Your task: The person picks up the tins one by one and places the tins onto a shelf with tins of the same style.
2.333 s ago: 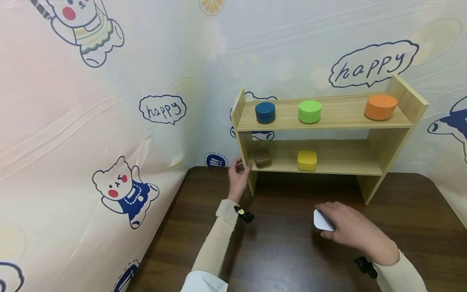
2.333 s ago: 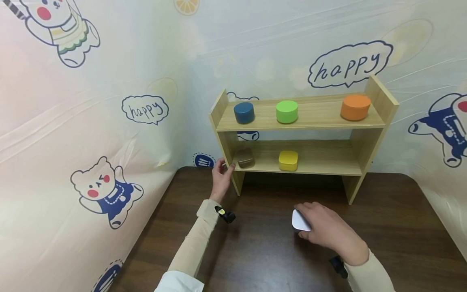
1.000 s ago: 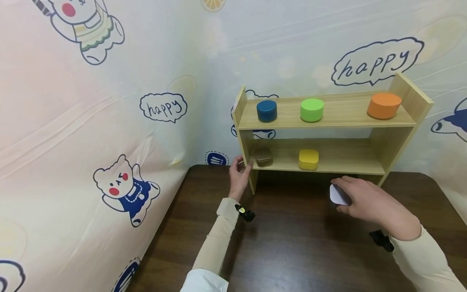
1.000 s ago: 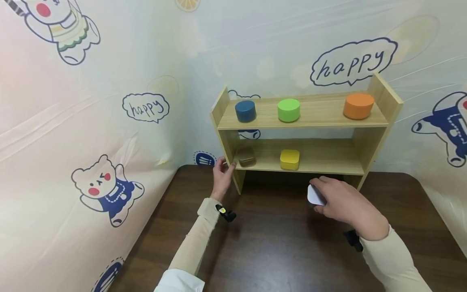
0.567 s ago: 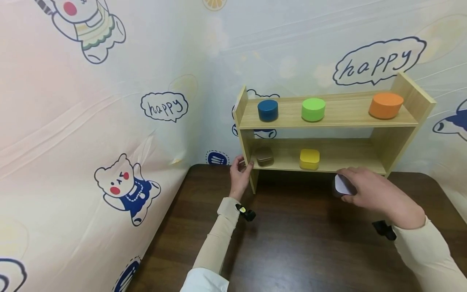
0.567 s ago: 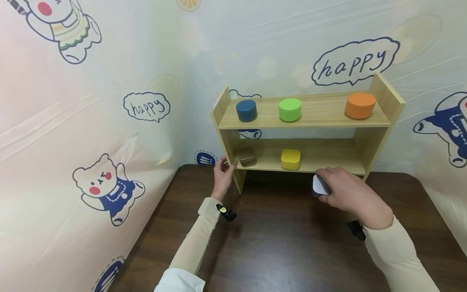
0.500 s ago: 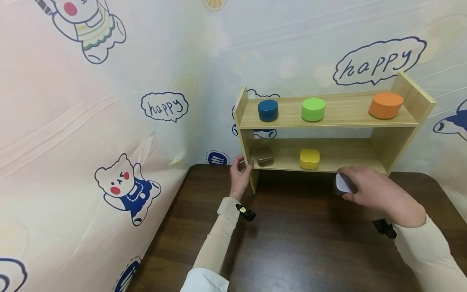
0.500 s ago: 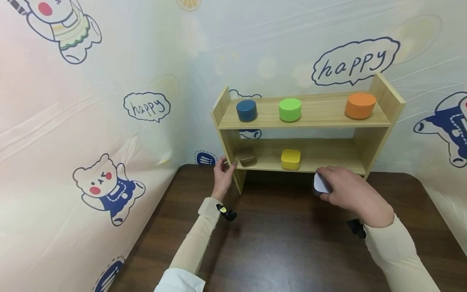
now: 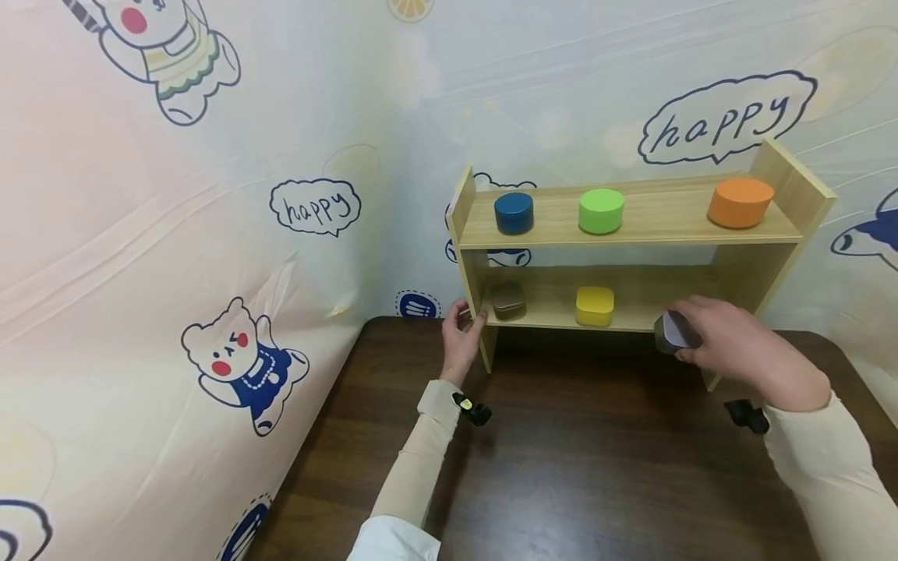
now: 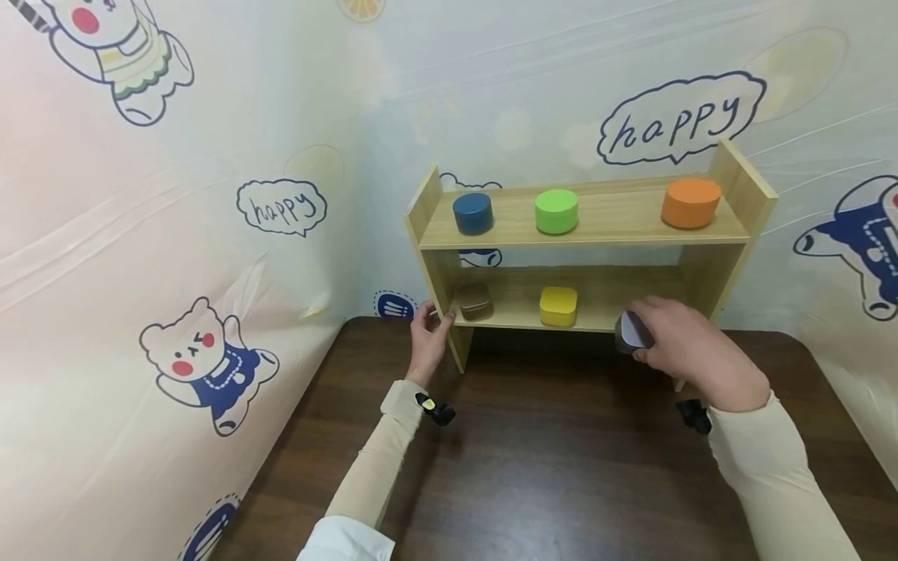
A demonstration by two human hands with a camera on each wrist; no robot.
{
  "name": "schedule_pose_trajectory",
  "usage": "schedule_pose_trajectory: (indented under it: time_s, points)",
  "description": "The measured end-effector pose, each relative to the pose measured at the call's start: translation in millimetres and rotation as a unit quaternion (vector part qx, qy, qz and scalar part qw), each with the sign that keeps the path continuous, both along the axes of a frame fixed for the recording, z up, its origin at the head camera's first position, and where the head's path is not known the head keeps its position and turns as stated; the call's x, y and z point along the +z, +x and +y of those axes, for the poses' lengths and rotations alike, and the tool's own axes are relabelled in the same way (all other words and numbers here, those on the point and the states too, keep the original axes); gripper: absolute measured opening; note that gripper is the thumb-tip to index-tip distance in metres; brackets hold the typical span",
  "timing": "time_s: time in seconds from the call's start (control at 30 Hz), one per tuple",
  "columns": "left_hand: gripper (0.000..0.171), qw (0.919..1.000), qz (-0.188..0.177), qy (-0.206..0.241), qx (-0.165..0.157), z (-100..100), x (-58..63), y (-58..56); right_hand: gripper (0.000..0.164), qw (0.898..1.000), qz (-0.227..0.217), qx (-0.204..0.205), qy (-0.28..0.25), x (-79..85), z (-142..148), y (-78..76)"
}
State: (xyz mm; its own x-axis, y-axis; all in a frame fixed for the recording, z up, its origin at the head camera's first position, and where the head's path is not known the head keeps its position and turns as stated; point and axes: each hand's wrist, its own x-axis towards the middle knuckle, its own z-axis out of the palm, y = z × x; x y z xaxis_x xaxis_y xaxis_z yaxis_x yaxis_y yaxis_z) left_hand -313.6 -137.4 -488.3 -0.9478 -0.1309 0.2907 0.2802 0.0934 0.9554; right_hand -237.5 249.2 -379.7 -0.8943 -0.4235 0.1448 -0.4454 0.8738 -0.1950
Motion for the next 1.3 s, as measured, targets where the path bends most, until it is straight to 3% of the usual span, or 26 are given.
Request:
schedule_pose_trajectory:
  time_s: [0.27, 0.83, 1.1, 1.3]
  points:
    - [0.033, 1.0, 0.0, -0.002, 0.005, -2, 0.0, 0.2, 0.059, 1.0, -0.004, -0.017, 0.008, 1.2, 10, -12.0]
    - [0.034, 0.9996, -0.004, -0.023, 0.013, -2, 6.8, 0.6, 0.055, 0.999, 0.017, -0.014, 0.025, 6.4, 12, -32.8]
    - [0.034, 0.9999, 0.011, -0.007, 0.003, -3, 5.4, -3.3, 0.044, 0.999, -0.007, -0.027, 0.026, 9.9, 13, -40.7]
    - [0.034, 1.0, -0.006, -0.001, -0.004, -2, 1.0, 1.1, 0.036, 0.999, -0.031, -0.03, 0.031, 6.1, 20, -41.7]
